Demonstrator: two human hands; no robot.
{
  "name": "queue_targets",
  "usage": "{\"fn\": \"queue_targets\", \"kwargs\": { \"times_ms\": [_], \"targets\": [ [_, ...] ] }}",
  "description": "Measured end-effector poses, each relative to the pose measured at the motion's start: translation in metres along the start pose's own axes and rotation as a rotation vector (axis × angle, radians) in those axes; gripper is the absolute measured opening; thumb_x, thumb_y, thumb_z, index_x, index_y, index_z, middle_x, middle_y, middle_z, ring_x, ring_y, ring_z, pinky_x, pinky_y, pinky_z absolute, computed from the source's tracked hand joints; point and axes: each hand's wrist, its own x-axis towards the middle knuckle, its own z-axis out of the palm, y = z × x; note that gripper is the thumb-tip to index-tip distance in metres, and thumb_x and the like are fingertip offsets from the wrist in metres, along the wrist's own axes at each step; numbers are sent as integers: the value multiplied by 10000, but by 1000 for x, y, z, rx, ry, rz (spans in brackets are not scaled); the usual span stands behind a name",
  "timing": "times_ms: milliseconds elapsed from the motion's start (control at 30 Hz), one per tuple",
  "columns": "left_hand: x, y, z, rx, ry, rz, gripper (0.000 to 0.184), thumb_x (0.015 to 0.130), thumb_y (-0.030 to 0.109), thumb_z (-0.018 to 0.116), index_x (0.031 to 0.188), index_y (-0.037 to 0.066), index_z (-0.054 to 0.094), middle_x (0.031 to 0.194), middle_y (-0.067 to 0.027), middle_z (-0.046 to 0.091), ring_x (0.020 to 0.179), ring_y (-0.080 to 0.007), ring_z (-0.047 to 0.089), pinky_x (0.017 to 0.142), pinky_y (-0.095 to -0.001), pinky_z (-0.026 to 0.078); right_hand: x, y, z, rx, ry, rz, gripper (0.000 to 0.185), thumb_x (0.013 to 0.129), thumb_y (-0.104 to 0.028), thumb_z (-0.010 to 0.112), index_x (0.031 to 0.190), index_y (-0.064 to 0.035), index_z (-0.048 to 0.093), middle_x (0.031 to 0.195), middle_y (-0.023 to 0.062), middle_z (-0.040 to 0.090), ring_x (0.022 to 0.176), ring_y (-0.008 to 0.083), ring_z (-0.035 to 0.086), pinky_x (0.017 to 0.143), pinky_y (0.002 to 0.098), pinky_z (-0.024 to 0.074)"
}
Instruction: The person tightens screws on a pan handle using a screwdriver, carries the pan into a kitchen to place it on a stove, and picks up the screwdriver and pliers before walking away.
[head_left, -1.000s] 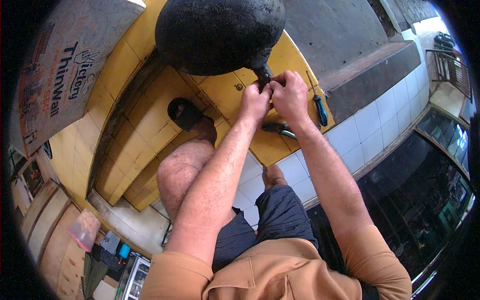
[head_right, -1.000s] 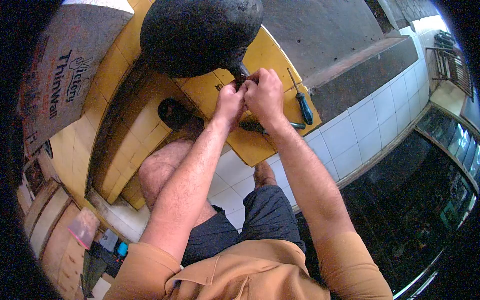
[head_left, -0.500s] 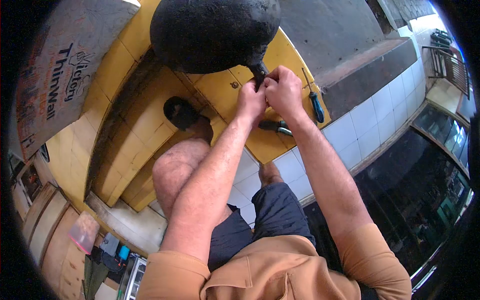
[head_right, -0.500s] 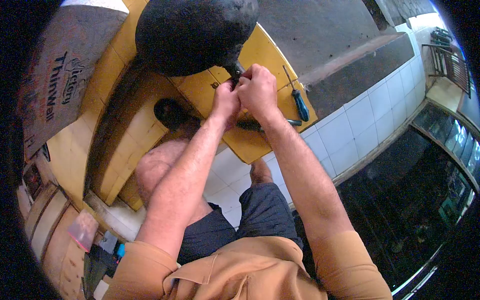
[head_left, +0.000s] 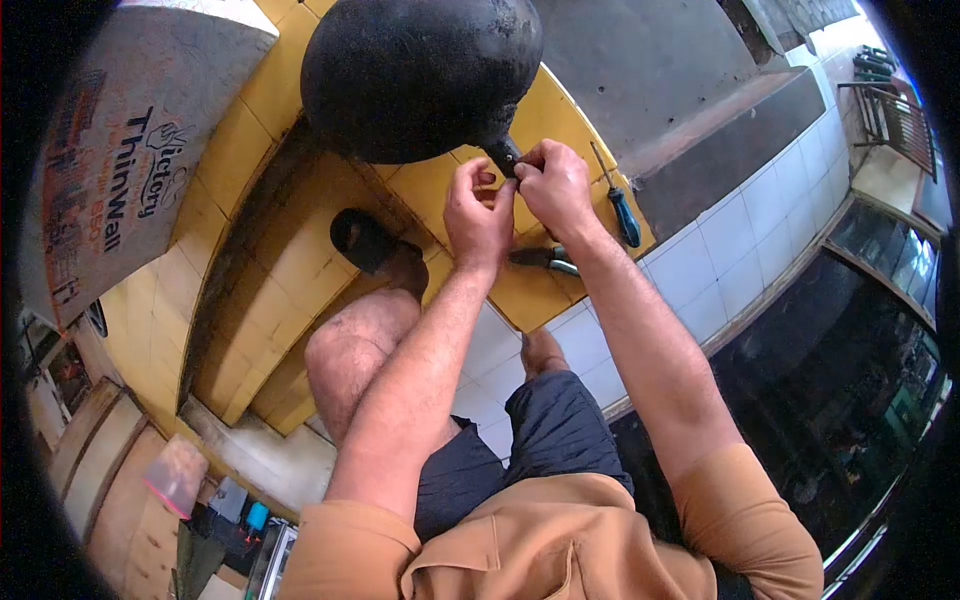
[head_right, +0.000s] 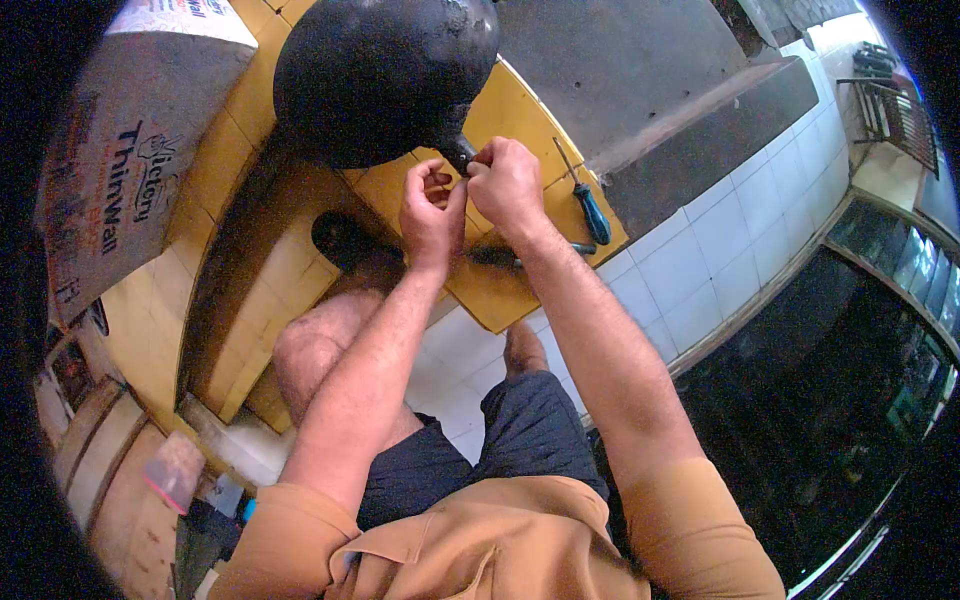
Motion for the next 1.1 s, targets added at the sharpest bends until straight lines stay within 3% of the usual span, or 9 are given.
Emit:
{"fn": "queue_targets", "kwargs": {
  "times_ms": [33,67,433,667,767,867,933,1033,1100],
  "targets": [
    [-1,5,-2,11,91,101,296,855,135,729,1126,50,648,891,-60,622,735,-144,643,659,-287,537,0,2,1,1,-4,4,141,773,-105,714,852,11,703,882,222,692,888,368,678,813,440,528],
    [5,6,-4,17,34,199,275,818,97,753,1082,61,684,943,-70,614,744,-155,645,670,-290,543,0,3,1,5,19,-9,141,770,-107,717,844,12,703,877,218,696,880,364,681,810,437,531],
    [21,7,-4,52,-26,219,157,775,87,769,924,74,724,869,-60,613,703,-163,629,638,-292,526,9,12,-6,223,-79,106,194,760,-140,783,852,18,718,784,145,718,713,208,687,667,347,544],
    [20,7,-3,129,-22,264,103,777,94,768,868,80,722,831,-72,598,702,-190,632,634,-318,525,9,6,-24,174,-176,118,224,764,-157,805,872,22,726,776,118,717,690,167,663,623,323,525],
    [19,7,-1,130,4,296,99,774,93,774,860,81,725,813,-64,601,705,-182,637,633,-311,525,10,12,-26,252,-205,142,253,759,-202,815,862,15,734,780,136,720,709,191,684,638,345,532],
    [16,1,5,63,21,268,99,779,98,782,860,76,730,806,-49,614,699,-159,639,637,-291,526,-4,35,-41,118,-75,67,341,770,-250,801,986,-1,713,866,151,705,816,264,691,738,388,541],
    [17,-2,5,-1,30,224,100,783,102,786,863,73,733,806,-41,621,694,-145,638,640,-281,526,-21,69,-48,-381,331,-22,439,792,-275,768,1132,-30,640,972,160,658,936,340,653,854,437,518],
    [15,-7,6,-14,30,194,103,792,116,793,866,69,739,820,-24,637,692,-115,631,654,-267,526,-41,112,-56,-609,214,127,461,824,-239,726,1214,-54,562,1028,168,602,981,388,606,909,461,492],
    [15,-11,8,-65,51,187,113,791,124,797,871,69,741,831,-20,649,700,-110,628,663,-264,525,-39,131,-64,-536,197,80,402,834,-223,714,1168,-43,583,1007,179,617,961,392,616,891,459,499]
  ]
}}
